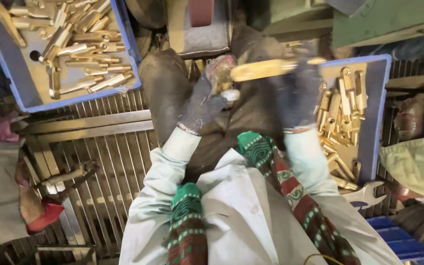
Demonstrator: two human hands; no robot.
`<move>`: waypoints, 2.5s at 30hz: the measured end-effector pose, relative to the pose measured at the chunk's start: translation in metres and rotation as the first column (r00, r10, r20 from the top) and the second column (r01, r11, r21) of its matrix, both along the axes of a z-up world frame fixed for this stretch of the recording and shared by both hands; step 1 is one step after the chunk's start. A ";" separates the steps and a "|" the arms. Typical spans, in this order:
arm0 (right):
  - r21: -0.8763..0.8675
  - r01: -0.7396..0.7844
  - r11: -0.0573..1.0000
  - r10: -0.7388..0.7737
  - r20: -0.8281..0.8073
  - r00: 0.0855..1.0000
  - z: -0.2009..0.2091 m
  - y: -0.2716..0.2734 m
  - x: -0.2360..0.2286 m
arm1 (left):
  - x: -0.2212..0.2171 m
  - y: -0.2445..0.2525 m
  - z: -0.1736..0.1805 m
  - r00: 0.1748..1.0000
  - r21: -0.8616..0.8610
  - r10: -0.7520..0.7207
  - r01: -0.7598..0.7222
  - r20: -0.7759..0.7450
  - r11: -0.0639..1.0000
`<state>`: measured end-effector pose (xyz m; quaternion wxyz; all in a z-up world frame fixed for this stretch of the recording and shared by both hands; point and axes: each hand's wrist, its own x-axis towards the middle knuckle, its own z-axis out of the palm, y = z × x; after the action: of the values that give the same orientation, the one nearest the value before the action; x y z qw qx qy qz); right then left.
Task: The person repeatedly picks up brass-colored metal parts from a blue bin and presses them against a rotating grinding wheel to smooth or polish their surfaces. After each part is treated, it is placed into a second bin to the right. The process is continuous and repetitive throughout the clip.
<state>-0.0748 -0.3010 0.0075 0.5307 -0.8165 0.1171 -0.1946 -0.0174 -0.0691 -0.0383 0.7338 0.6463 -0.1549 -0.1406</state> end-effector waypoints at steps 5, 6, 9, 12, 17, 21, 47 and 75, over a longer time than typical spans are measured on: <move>0.861 -0.057 0.505 0.161 -0.029 0.987 -0.010 0.046 0.023 | 0.008 0.025 0.022 0.989 0.156 0.106 -0.121 0.104 0.980; 0.800 -0.128 0.586 0.211 0.002 0.977 -0.012 0.045 0.028 | 0.009 0.030 0.023 0.986 0.113 0.143 -0.151 0.082 0.982; 0.494 -0.331 0.804 0.364 0.032 0.931 -0.021 0.038 0.049 | 0.013 0.043 0.021 0.976 -0.062 0.165 -0.175 -0.146 0.983; 0.595 -0.263 0.759 0.411 -0.126 0.903 -0.031 0.034 0.073 | 0.031 0.052 0.009 0.940 0.030 0.123 -0.119 -0.318 0.992; 0.706 -0.098 0.701 0.380 -0.254 0.889 -0.057 0.036 0.124 | 0.082 0.047 -0.033 0.918 -0.105 0.098 -0.149 -0.383 0.983; 0.560 0.024 0.828 0.250 -0.408 0.878 -0.091 0.042 0.154 | 0.089 0.031 -0.060 0.785 -0.057 0.245 -0.335 -0.569 0.940; -0.120 -0.511 0.851 0.494 -0.143 0.858 -0.035 0.023 0.068 | 0.053 0.070 0.042 0.986 0.201 0.087 -0.115 0.141 0.973; 0.387 -0.351 0.853 0.470 -0.273 0.839 -0.083 0.097 0.137 | 0.158 0.048 -0.099 0.835 0.128 0.383 -0.363 -0.394 0.923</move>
<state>0.0622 -0.2045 -0.0755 0.6556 -0.7461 0.0615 0.0990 0.1407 -0.0209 -0.1371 0.7474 0.6369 0.1355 -0.1316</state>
